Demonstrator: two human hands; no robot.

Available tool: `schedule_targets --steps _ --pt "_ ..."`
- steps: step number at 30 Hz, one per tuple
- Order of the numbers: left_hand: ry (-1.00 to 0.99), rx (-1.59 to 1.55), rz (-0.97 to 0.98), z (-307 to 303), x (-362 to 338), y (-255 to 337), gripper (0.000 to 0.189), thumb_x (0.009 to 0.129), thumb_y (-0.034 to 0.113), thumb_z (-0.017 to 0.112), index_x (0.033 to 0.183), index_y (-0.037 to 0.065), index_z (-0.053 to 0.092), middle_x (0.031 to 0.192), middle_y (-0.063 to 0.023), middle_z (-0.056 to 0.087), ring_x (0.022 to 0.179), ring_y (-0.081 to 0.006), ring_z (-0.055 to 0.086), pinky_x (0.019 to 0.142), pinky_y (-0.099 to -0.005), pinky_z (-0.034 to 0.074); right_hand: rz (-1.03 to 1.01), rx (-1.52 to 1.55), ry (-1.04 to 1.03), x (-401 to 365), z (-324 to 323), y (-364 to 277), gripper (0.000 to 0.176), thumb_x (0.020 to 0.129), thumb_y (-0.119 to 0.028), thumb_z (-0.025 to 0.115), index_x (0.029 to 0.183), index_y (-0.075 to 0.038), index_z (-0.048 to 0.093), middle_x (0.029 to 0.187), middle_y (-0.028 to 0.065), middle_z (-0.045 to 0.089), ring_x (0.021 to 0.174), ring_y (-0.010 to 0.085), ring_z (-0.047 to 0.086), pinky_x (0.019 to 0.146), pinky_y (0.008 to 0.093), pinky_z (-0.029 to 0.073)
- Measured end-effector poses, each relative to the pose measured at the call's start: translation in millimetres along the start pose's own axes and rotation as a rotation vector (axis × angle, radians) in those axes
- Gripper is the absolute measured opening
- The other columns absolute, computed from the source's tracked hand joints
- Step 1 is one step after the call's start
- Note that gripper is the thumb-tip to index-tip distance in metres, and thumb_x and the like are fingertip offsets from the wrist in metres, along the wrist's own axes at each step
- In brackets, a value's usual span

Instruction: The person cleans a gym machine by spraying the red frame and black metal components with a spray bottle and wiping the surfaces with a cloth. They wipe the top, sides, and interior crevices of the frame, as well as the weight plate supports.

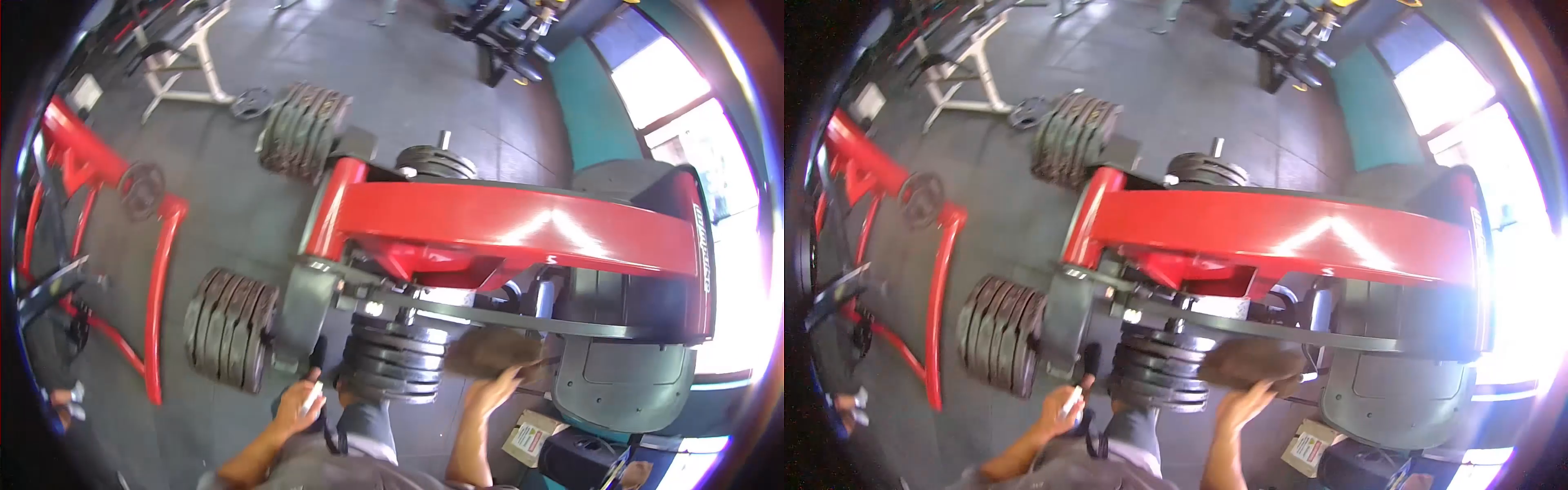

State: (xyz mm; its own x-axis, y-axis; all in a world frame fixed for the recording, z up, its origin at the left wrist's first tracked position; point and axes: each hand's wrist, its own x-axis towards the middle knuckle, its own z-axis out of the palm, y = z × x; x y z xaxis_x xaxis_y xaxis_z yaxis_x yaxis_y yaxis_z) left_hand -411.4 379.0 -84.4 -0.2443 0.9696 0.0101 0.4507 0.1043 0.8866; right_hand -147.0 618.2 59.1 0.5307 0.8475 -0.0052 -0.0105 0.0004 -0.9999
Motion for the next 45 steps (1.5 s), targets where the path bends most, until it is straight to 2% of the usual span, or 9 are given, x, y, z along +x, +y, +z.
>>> schedule_targets --steps 6,9,16,24,27,28,32,40,45 --pt "0.112 -0.041 -0.028 -63.3 12.7 53.7 0.014 0.084 0.014 0.073 0.088 0.002 0.067 0.086 -0.0153 0.066 0.081 -0.0354 0.063 0.074 -0.043 0.051 0.398 0.628 -0.319 69.9 142.8 9.9 0.038 0.102 -0.028 0.042 0.129 -0.003 0.052 0.129 0.0153 0.057 0.119 0.0311 0.055 0.107 0.0477 0.043" --pt "0.184 0.002 -0.071 -82.8 -3.7 58.7 0.014 0.086 0.015 0.071 0.087 0.002 0.066 0.086 -0.0161 0.065 0.078 -0.0353 0.062 0.071 -0.0434 0.049 0.339 0.75 -0.09 55.8 220.7 4.9 0.036 0.097 -0.024 0.043 0.125 -0.005 0.055 0.13 0.0145 0.057 0.122 0.0336 0.054 0.107 0.0537 0.043" --pt "0.499 0.044 -0.216 -118.0 -54.1 58.1 0.017 0.089 0.018 0.068 0.091 0.0 0.067 0.087 -0.0162 0.065 0.078 -0.0354 0.062 0.071 -0.0424 0.05 0.475 0.849 -0.333 70.2 170.8 -1.3 0.049 0.096 -0.031 0.04 0.133 -0.002 0.051 0.134 0.019 0.055 0.126 0.0372 0.051 0.112 0.0576 0.035" --pt "0.511 0.092 -0.439 -134.9 -76.3 41.2 0.025 0.092 0.026 0.064 0.09 0.001 0.067 0.084 -0.0157 0.063 0.079 -0.0365 0.062 0.07 -0.0429 0.049 -0.759 -0.372 -0.231 45.2 140.0 -125.4 0.033 0.092 -0.018 0.053 0.107 0.009 0.063 0.102 0.0175 0.069 0.097 0.03 0.066 0.081 0.0434 0.055" --pt "0.502 0.04 -0.398 -134.4 -63.0 39.9 0.025 0.093 0.026 0.064 0.089 0.001 0.066 0.084 -0.0162 0.063 0.078 -0.0362 0.061 0.07 -0.0424 0.049 -0.91 -0.821 -0.567 35.4 209.1 -94.7 0.048 0.083 0.0 0.06 0.13 0.002 0.055 0.13 0.0179 0.058 0.124 0.0337 0.053 0.107 0.0457 0.038" --pt "0.505 0.022 -0.386 -134.0 -59.2 39.8 0.025 0.093 0.026 0.064 0.089 0.001 0.066 0.084 -0.0163 0.063 0.078 -0.0361 0.061 0.07 -0.0423 0.049 -1.416 -1.211 -0.616 20.7 220.3 -76.6 0.055 0.078 -0.006 0.066 0.131 -0.001 0.055 0.14 0.0149 0.051 0.135 0.036 0.042 0.113 0.0538 0.028" --pt "0.603 -0.061 -0.431 -133.2 -58.3 48.1 0.027 0.092 0.025 0.065 0.089 -0.001 0.066 0.084 -0.0162 0.063 0.077 -0.0349 0.061 0.069 -0.0416 0.049 -1.337 -1.082 -1.248 -32.5 286.1 5.8 0.052 0.087 -0.02 0.064 0.138 -0.008 0.054 0.148 0.0161 0.046 0.141 0.0434 0.032 0.116 0.0577 0.021" --pt "0.74 0.027 -0.583 -125.9 -110.6 55.0 0.033 0.094 0.03 0.063 0.087 -0.002 0.066 0.08 -0.0164 0.062 0.072 -0.034 0.06 0.067 -0.042 0.048 -1.355 -1.804 -1.368 -68.0 458.2 78.4 0.041 0.093 -0.03 0.052 0.121 -0.005 0.067 0.14 0.0147 0.053 0.137 0.0444 0.038 0.111 0.0633 0.027" --pt "0.821 0.026 -0.634 -119.4 -135.0 54.0 0.034 0.095 0.031 0.062 0.085 -0.002 0.065 0.077 -0.0161 0.06 0.071 -0.0343 0.059 0.065 -0.042 0.046 -1.42 -1.97 -1.592 -110.2 428.5 127.6 0.049 0.093 -0.037 0.049 0.126 -0.004 0.063 0.129 0.0171 0.061 0.121 0.0382 0.057 0.1 0.0529 0.043"
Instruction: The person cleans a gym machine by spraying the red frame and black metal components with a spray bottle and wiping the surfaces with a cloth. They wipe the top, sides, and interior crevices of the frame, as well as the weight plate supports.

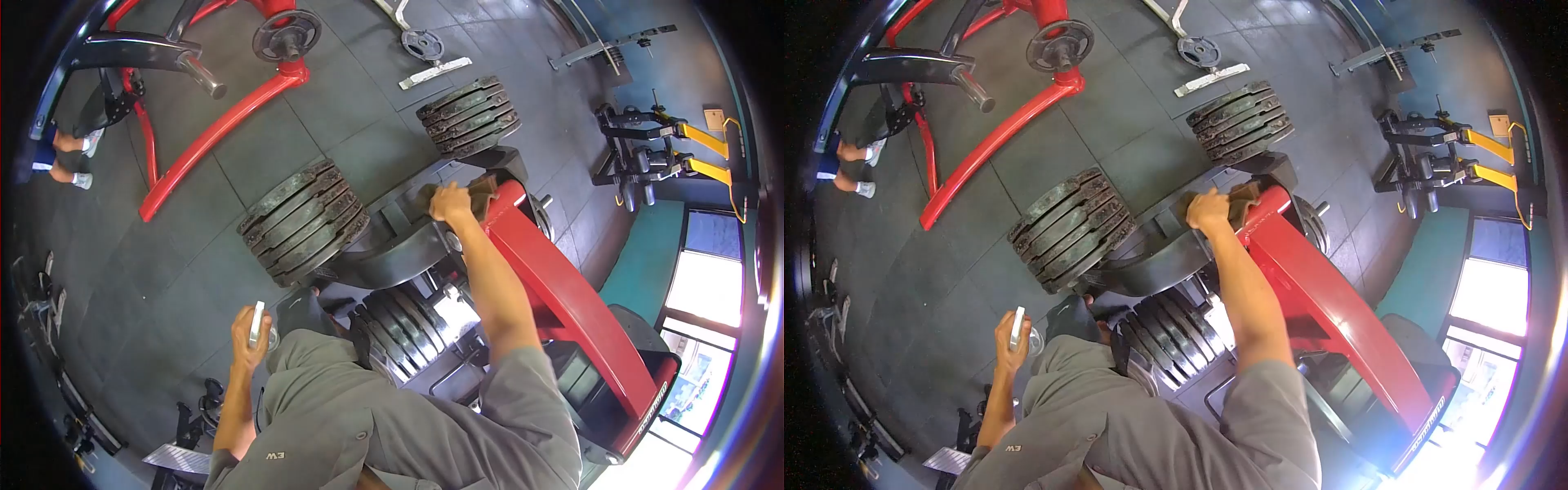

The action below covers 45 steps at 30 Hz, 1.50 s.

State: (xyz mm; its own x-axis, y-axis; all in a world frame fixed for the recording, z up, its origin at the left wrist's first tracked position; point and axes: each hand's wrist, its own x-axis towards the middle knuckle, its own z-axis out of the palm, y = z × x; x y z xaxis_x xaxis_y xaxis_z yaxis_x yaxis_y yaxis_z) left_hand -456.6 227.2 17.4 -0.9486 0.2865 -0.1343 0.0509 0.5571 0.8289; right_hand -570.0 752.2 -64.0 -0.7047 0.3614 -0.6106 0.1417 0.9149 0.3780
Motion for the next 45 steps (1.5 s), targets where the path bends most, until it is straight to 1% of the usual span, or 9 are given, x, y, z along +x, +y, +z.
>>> schedule_targets --steps 11,19,20,22,27,29,32,40,45 --pt "-0.2 -0.028 0.209 -2.2 37.9 1.9 0.027 0.093 0.027 0.065 0.086 0.001 0.065 0.08 -0.0147 0.06 0.074 -0.0356 0.059 0.067 -0.0428 0.047 0.07 0.643 0.336 -94.4 -19.3 5.7 0.048 0.1 -0.042 0.042 0.119 -0.001 0.06 0.096 0.0284 0.069 0.095 0.0462 0.065 0.089 0.0552 0.047" --pt "-0.39 -0.072 0.473 -2.6 89.3 7.5 0.023 0.092 0.022 0.064 0.083 0.001 0.064 0.077 -0.0143 0.058 0.072 -0.0329 0.059 0.064 -0.0408 0.046 0.0 0.604 0.847 -205.8 52.1 -84.2 0.035 0.095 -0.023 0.057 0.115 0.006 0.06 0.121 0.0288 0.06 0.127 0.0407 0.049 0.113 0.0544 0.028" --pt "-0.388 -0.077 0.491 -4.1 89.8 4.5 0.023 0.092 0.022 0.064 0.083 0.001 0.064 0.077 -0.0143 0.058 0.072 -0.0329 0.059 0.065 -0.0408 0.046 0.042 0.895 0.22 -218.6 56.3 -97.3 0.042 0.094 -0.021 0.057 0.125 0.007 0.054 0.127 0.0308 0.055 0.127 0.0436 0.048 0.112 0.0523 0.031" --pt "-0.399 -0.098 0.503 -12.0 89.4 -7.9 0.025 0.093 0.024 0.064 0.083 0.001 0.064 0.077 -0.0145 0.059 0.071 -0.0335 0.059 0.065 -0.0417 0.047 0.118 1.047 0.734 -244.4 111.6 -151.3 0.048 0.097 -0.02 0.053 0.142 -0.004 0.045 0.14 0.0333 0.045 0.126 0.0468 0.048 0.108 0.0487 0.036" --pt "-0.486 -0.02 0.5 -43.8 74.1 -72.3 0.025 0.091 0.026 0.065 0.082 0.002 0.065 0.075 -0.0143 0.06 0.07 -0.0358 0.059 0.064 -0.0445 0.047 0.401 2.254 0.246 -303.2 196.2 -253.2 0.046 0.102 -0.027 0.052 0.141 -0.003 0.046 0.141 0.0193 0.05 0.12 0.0345 0.057 0.105 0.0421 0.043" --pt "-0.538 0.046 0.541 -65.1 63.4 -92.5 0.028 0.092 0.028 0.065 0.081 0.003 0.064 0.076 -0.0155 0.06 0.071 -0.0371 0.059 0.065 -0.0468 0.047 0.617 2.697 0.462 -344.2 194.0 -292.3 0.048 0.103 -0.028 0.051 0.142 -0.003 0.044 0.143 0.0149 0.049 0.128 0.0329 0.05 0.111 0.0446 0.038" --pt "-0.718 0.175 0.558 -96.6 51.8 -127.9 0.028 0.092 0.028 0.066 0.081 0.003 0.063 0.076 -0.0163 0.06 0.072 -0.0385 0.059 0.065 -0.0475 0.047 0.299 3.373 0.756 -425.7 170.8 -327.0 0.05 0.104 -0.027 0.05 0.147 -0.004 0.038 0.149 0.0134 0.043 0.136 0.0313 0.041 0.117 0.0486 0.029" --pt "-0.616 0.04 0.477 -183.6 103.5 -101.7 0.028 0.096 0.025 0.062 0.085 -0.001 0.066 0.074 -0.012 0.061 0.067 -0.0255 0.062 0.062 -0.0373 0.048 0.151 2.873 1.914 -615.9 58.7 -362.6 0.051 0.099 -0.031 0.05 0.142 -0.006 0.045 0.143 0.014 0.05 0.135 0.0296 0.043 0.113 0.049 0.036" --pt "-0.529 0.005 0.64 -215.9 145.1 -88.4 0.025 0.094 0.022 0.064 0.087 -0.001 0.067 0.074 -0.0144 0.06 0.066 -0.0307 0.059 0.061 -0.0398 0.046 0.415 2.814 1.862 -563.9 6.5 -372.6 0.051 0.098 -0.032 0.051 0.142 -0.006 0.045 0.142 0.0138 0.05 0.134 0.0295 0.044 0.112 0.0489 0.037"
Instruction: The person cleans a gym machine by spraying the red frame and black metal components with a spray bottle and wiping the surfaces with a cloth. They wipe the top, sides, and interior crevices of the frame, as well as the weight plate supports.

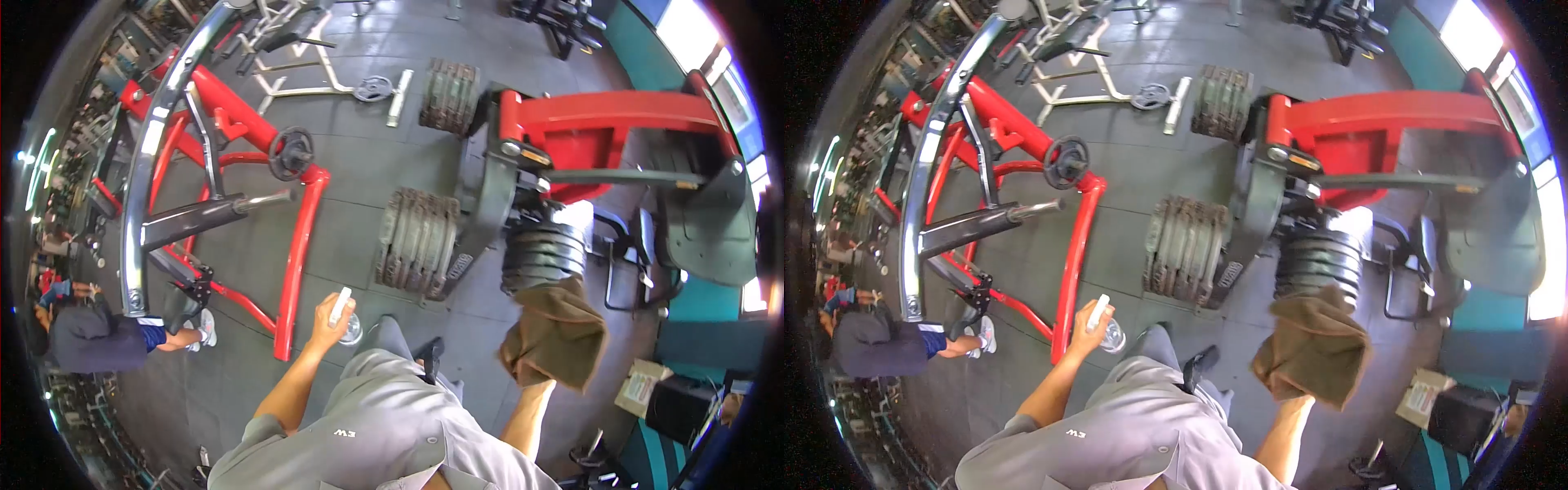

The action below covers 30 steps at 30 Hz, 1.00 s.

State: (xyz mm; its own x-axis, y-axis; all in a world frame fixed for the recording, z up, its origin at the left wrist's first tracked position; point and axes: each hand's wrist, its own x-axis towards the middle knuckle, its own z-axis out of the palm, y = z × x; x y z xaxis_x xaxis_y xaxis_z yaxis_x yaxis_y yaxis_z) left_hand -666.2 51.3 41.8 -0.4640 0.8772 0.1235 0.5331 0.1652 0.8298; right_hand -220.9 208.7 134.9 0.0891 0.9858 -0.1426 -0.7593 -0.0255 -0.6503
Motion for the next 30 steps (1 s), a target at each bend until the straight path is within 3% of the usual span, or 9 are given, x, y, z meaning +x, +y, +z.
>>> schedule_targets --steps 3,6,9,10,14,16,21,25,30 --pt "0.057 0.069 0.049 -34.5 5.8 -15.4 0.025 0.095 0.022 0.062 0.09 -0.002 0.068 0.074 -0.0146 0.061 0.067 -0.0313 0.062 0.062 -0.0401 0.049 0.112 -0.106 0.004 6.5 38.6 68.4 0.052 0.098 -0.032 0.052 0.142 -0.006 0.046 0.141 0.0136 0.05 0.133 0.0295 0.044 0.112 0.0489 0.037" --pt "0.069 0.055 -0.194 -74.3 0.3 -41.9 0.026 0.096 0.022 0.059 0.094 -0.003 0.067 0.076 -0.0146 0.063 0.068 -0.0283 0.064 0.061 -0.0378 0.05 0.236 -0.244 -0.059 13.6 92.0 151.2 0.052 0.097 -0.033 0.052 0.142 -0.006 0.046 0.14 0.0135 0.051 0.132 0.0294 0.045 0.111 0.0489 0.038" --pt "0.218 -0.069 -0.144 -96.3 3.0 -101.9 0.023 0.096 0.018 0.057 0.098 -0.003 0.065 0.081 -0.0151 0.065 0.063 -0.0223 0.062 0.058 -0.0349 0.05 0.299 -0.449 -0.198 18.6 160.7 248.4 0.052 0.097 -0.034 0.053 0.141 -0.007 0.046 0.14 0.0134 0.051 0.132 0.0294 0.045 0.111 0.0488 0.039" --pt "0.223 -0.129 -0.271 -107.9 9.4 -117.3 0.02 0.094 0.016 0.058 0.093 -0.003 0.065 0.085 -0.0156 0.066 0.069 -0.023 0.064 0.062 -0.0344 0.052 0.302 -0.521 -0.252 21.7 185.6 280.3 0.053 0.097 -0.034 0.053 0.141 -0.007 0.046 0.14 0.0133 0.051 0.132 0.0294 0.045 0.11 0.0488 0.039" --pt "0.251 -0.111 -0.08 -191.1 66.4 -165.0 0.013 0.086 0.009 0.057 0.089 -0.002 0.061 0.091 -0.0141 0.067 0.082 -0.021 0.065 0.07 -0.0338 0.053 0.16 -0.887 -0.594 29.0 285.4 381.1 0.053 0.097 -0.035 0.054 0.141 -0.007 0.046 0.139 0.0132 0.052 0.131 0.0293 0.046 0.11 0.0488 0.04" --pt "0.328 -0.198 -0.158 -234.0 94.9 -165.8 0.013 0.084 0.007 0.055 0.09 -0.003 0.061 0.094 -0.0144 0.066 0.083 -0.0214 0.065 0.07 -0.0333 0.053 -0.005 -1.026 -0.715 35.5 323.4 404.2 0.053 0.096 -0.035 0.054 0.141 -0.007 0.046 0.138 0.0131 0.052 0.13 0.0293 0.047 0.109 0.0488 0.04" --pt "0.463 0.012 -0.109 -295.7 132.5 -191.4 0.031 0.095 0.021 0.052 0.098 -0.007 0.063 0.094 -0.0146 0.065 0.078 -0.0222 0.062 0.066 -0.0331 0.053 -0.157 -1.036 -0.469 96.1 345.8 391.6 0.054 0.096 -0.037 0.055 0.141 -0.007 0.046 0.137 0.0129 0.052 0.129 0.0292 0.047 0.109 0.0487 0.041" --pt "0.5 0.104 -0.246 -294.7 150.3 -207.3 0.038 0.099 0.028 0.049 0.096 -0.007 0.064 0.088 -0.0132 0.064 0.067 -0.0202 0.061 0.058 -0.0312 0.05 -0.003 -0.133 -0.027 164.8 278.0 313.4 0.057 0.093 -0.044 0.061 0.138 -0.011 0.049 0.132 0.01 0.054 0.119 0.0278 0.054 0.101 0.0458 0.048" --pt "0.339 -0.023 -0.39 -299.4 203.0 -199.0 0.042 0.099 0.032 0.05 0.094 -0.007 0.064 0.087 -0.0115 0.065 0.06 -0.0178 0.06 0.054 -0.0309 0.047 -0.415 -0.191 0.235 239.6 231.5 216.0 0.061 0.095 -0.044 0.063 0.136 -0.001 0.049 0.13 0.0146 0.058 0.116 0.0318 0.058 0.101 0.0499 0.048"
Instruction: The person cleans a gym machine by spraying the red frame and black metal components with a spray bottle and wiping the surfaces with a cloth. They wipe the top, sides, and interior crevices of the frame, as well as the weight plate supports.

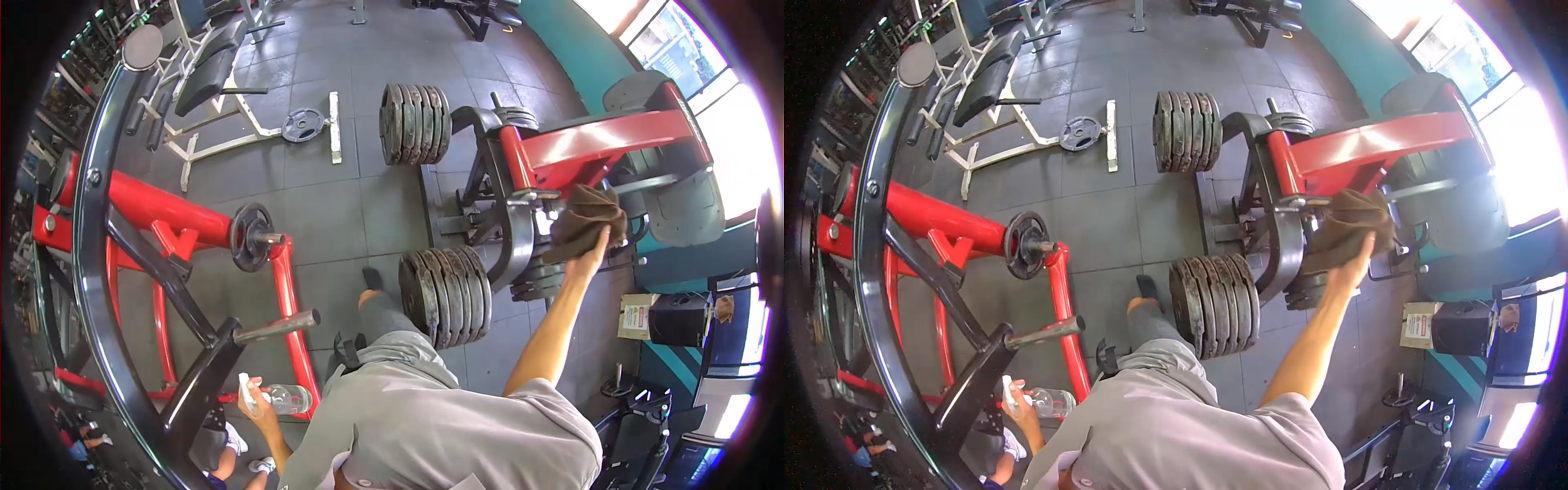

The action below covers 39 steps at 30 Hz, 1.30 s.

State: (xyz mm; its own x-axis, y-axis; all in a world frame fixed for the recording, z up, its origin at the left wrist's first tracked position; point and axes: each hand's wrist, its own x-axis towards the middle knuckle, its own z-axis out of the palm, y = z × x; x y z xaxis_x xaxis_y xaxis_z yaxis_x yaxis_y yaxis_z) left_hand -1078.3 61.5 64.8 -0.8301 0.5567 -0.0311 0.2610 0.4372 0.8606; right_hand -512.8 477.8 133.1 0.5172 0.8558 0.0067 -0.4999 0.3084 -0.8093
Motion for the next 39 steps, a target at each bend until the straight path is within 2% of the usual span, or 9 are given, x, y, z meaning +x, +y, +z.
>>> schedule_targets --steps 7,8,10,14,22,24,26,31,39 --pt "-0.021 -0.037 0.219 88.7 111.9 79.4 0.041 0.099 0.029 0.049 0.091 -0.008 0.063 0.086 -0.0133 0.063 0.061 -0.0185 0.061 0.053 -0.0301 0.047 -0.275 -0.832 0.298 157.2 14.9 131.9 0.074 0.095 -0.05 0.059 0.142 0.006 0.044 0.14 0.0221 0.052 0.117 0.0291 0.058 0.099 0.0403 0.048" --pt "-0.007 -0.048 0.22 107.3 131.0 88.1 0.04 0.098 0.029 0.049 0.091 -0.008 0.063 0.086 -0.0136 0.063 0.061 -0.0188 0.061 0.053 -0.0299 0.047 -0.231 -0.758 0.385 172.3 27.7 160.5 0.075 0.096 -0.053 0.055 0.141 0.006 0.044 0.139 0.0233 0.053 0.12 0.0347 0.058 0.1 0.0435 0.047" --pt "-0.004 -0.02 0.221 133.8 155.5 119.2 0.042 0.098 0.031 0.048 0.091 -0.008 0.062 0.086 -0.0138 0.062 0.061 -0.0195 0.06 0.054 -0.0293 0.048 -0.148 -1.429 0.651 198.4 57.4 187.4 0.074 0.098 -0.053 0.047 0.142 0.007 0.043 0.136 0.0275 0.053 0.122 0.0411 0.056 0.101 0.0485 0.046" --pt "-0.066 -0.022 0.226 195.7 196.7 198.8 0.043 0.096 0.034 0.05 0.084 -0.006 0.063 0.081 -0.0143 0.063 0.06 -0.0207 0.06 0.054 -0.0319 0.046 -0.432 -1.667 1.036 249.0 38.1 259.1 0.083 0.098 -0.054 0.043 0.137 0.019 0.039 0.142 0.0331 0.041 0.124 0.0465 0.051 0.102 0.0553 0.043" --pt "-0.847 -0.065 0.752 403.5 287.6 335.3 0.01 0.077 0.004 0.071 0.083 -0.002 0.067 0.08 -0.0143 0.066 0.073 -0.0303 0.065 0.067 -0.0374 0.052 -0.276 -1.34 0.9 228.4 55.3 241.6 0.103 0.095 -0.06 0.048 0.139 0.027 0.016 0.144 0.0449 0.028 0.137 0.0497 0.034 0.119 0.0473 0.024" --pt "-1.002 -0.157 1.018 482.4 284.9 355.3 0.008 0.077 0.004 0.068 0.081 -0.002 0.065 0.077 -0.0151 0.065 0.073 -0.0315 0.065 0.066 -0.0384 0.052 -0.084 -1.194 0.926 218.6 69.8 228.2 0.093 0.097 -0.056 0.048 0.143 0.021 0.022 0.145 0.04 0.033 0.137 0.0474 0.035 0.118 0.0447 0.026" --pt "-1.177 -0.221 1.125 552.7 270.1 370.2 0.013 0.078 0.007 0.073 0.084 -0.002 0.065 0.078 -0.0158 0.063 0.069 -0.0341 0.061 0.062 -0.0405 0.049 -0.3 -1.065 0.686 204.6 67.3 209.7 0.076 0.1 -0.049 0.048 0.145 0.009 0.034 0.147 0.0307 0.04 0.137 0.0429 0.037 0.116 0.0433 0.027" --pt "-1.442 -0.222 1.267 693.2 221.2 359.1 0.025 0.085 0.015 0.071 0.07 0.001 0.056 0.068 -0.0158 0.053 0.064 -0.0374 0.055 0.058 -0.0448 0.045 -0.154 -0.192 0.871 146.0 78.1 172.0 0.053 0.102 -0.041 0.053 0.141 -0.006 0.046 0.132 0.0097 0.057 0.116 0.0247 0.059 0.098 0.0382 0.049" --pt "-1.553 -0.133 1.454 809.5 220.0 324.2 0.031 0.09 0.024 0.064 0.069 0.002 0.06 0.069 -0.0192 0.06 0.07 -0.0394 0.061 0.064 -0.0488 0.049 -0.391 0.044 1.32 -45.7 200.8 172.8 0.062 0.104 -0.047 0.043 0.147 -0.004 0.036 0.147 0.0116 0.044 0.132 0.0306 0.047 0.11 0.0469 0.041"
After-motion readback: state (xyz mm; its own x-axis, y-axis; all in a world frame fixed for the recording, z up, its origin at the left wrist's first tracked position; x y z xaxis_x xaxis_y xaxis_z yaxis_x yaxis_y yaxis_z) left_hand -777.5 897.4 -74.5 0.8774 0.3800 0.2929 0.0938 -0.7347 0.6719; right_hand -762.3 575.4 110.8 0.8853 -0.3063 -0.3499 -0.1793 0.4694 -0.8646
